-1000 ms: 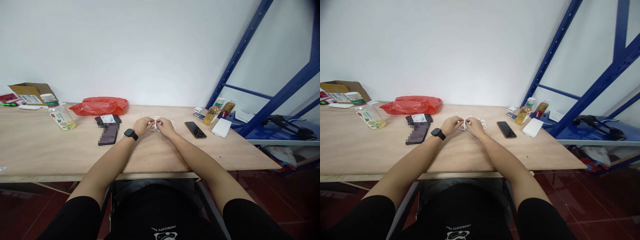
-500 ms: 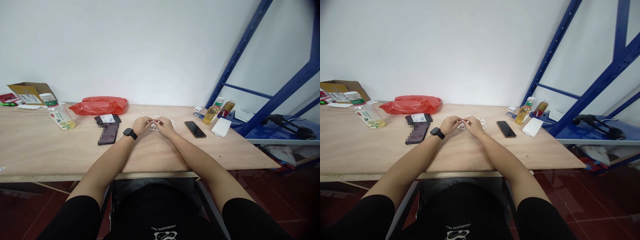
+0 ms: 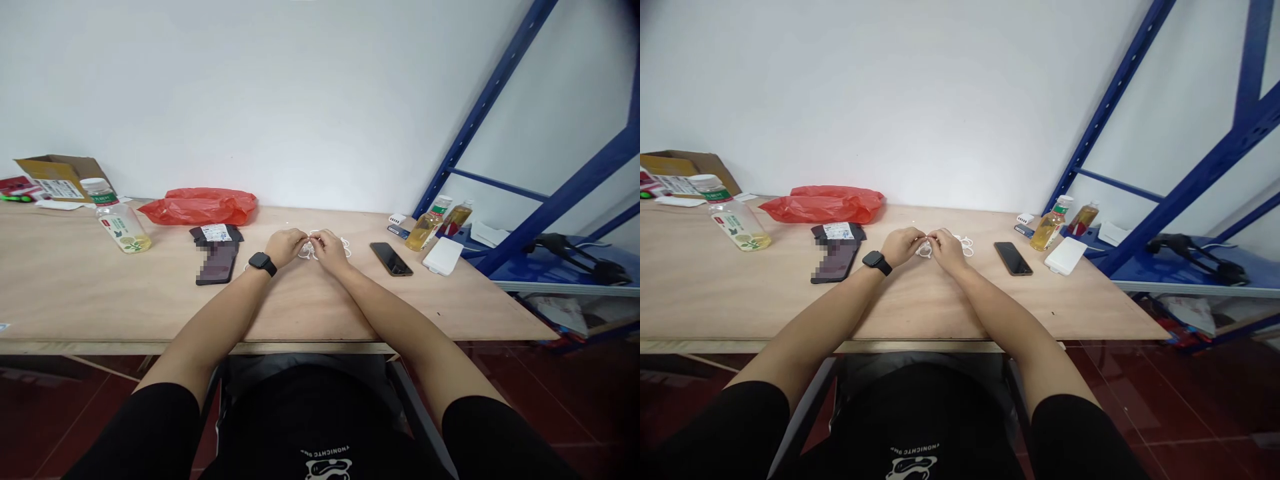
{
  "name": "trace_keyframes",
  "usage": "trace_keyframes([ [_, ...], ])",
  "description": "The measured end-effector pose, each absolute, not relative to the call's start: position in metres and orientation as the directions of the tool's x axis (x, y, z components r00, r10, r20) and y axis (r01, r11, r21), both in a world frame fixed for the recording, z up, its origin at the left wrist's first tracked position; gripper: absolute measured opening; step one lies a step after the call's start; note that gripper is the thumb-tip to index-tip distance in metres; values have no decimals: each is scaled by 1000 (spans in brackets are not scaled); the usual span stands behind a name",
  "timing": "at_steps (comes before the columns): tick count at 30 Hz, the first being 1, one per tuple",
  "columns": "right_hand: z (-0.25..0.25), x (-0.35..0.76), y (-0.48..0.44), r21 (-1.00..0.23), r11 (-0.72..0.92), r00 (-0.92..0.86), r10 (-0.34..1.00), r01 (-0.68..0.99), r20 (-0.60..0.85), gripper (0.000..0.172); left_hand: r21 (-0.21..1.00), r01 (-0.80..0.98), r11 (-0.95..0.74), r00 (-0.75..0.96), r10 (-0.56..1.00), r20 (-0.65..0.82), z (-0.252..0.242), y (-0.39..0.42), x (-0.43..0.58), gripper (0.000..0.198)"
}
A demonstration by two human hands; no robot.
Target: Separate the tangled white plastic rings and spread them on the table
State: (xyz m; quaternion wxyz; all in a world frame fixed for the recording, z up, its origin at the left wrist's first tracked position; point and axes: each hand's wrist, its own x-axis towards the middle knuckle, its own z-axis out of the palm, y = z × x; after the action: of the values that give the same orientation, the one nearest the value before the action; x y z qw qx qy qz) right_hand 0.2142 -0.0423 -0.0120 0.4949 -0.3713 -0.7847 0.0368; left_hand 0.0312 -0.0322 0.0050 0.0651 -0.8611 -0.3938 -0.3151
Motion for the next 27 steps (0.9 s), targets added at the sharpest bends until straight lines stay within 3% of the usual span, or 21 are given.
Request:
trace_keyframes([
  [4,-13,200,-58,-299,789,-377,541,536,752,16,78,825,-559,431,714,552,11,-32,31,28],
  [8,-20,180,-74,-146,905,-696,403,399,594,15,101,845,-525,411,759,505,5,-25,25,29],
  [11,-26,167,-77,-99,932,-802,351,348,483,18,156,853,-497,355,774,525,0,-19,21,29],
  [15,-28,154,-70,-75,921,-825,377,383,421,25,218,864,-454,230,740,632,5,-21,16,26],
  [19,-28,144,-63,-61,910,-831,402,411,384,21,200,840,-504,213,645,734,19,-32,20,26],
  [27,-30,147,-61,-176,876,-780,480,448,401,16,126,831,-542,297,624,723,21,-42,30,26],
])
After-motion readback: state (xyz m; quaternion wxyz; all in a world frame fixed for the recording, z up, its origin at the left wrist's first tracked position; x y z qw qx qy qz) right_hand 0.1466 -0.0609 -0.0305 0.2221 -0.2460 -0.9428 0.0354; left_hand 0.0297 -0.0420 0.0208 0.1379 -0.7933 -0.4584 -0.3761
